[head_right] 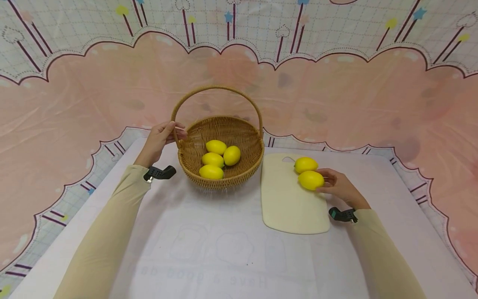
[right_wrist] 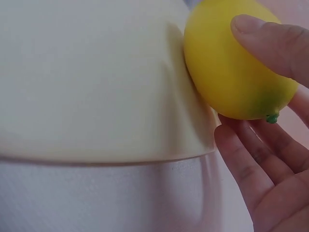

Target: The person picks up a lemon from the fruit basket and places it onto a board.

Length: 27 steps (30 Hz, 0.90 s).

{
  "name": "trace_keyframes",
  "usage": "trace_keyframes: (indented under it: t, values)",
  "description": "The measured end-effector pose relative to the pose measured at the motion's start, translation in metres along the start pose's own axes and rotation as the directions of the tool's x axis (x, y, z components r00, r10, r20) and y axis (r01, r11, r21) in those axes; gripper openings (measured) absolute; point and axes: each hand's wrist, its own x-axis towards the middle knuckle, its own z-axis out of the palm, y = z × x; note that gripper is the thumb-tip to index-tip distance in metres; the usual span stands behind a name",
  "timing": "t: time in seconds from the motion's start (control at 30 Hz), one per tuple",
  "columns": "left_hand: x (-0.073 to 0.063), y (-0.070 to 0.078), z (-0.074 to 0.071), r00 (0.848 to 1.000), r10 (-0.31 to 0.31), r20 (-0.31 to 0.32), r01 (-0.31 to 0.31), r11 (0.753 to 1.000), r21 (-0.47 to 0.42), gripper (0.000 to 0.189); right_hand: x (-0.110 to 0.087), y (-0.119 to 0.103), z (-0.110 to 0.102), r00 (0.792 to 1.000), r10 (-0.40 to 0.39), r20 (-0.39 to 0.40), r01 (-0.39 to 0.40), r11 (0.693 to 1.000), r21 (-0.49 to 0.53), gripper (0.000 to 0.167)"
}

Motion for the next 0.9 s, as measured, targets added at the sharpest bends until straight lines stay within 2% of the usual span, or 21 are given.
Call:
trace_keyframes:
  t: [0.37,0.63,0.9]
  values:
    - [0.0,0.0006,0.0013,1.0,-0.003,-0.004,0.003,1.0,0.0,0.048,0.0006,0.0003,-0.001,1.0,0.026,-0.014,-0.027,0.999,-0.031,0.07]
    - [-0.0004,0.0012,0.0007,1.0,-0.004,-0.003,0.004,1.0,0.001,0.05,-0.0009,-0.0012,-0.0026,0.999,0.021,0.033,-0.021,1.0,-0.017,0.067]
    - [-0.0007,0.0004,0.0001,1.0,0.001,-0.004,-0.001,1.0,-0.002,0.04,-0.0023,0.0008,-0.0042,0.998,0.013,0.058,-0.014,1.0,0.016,0.065]
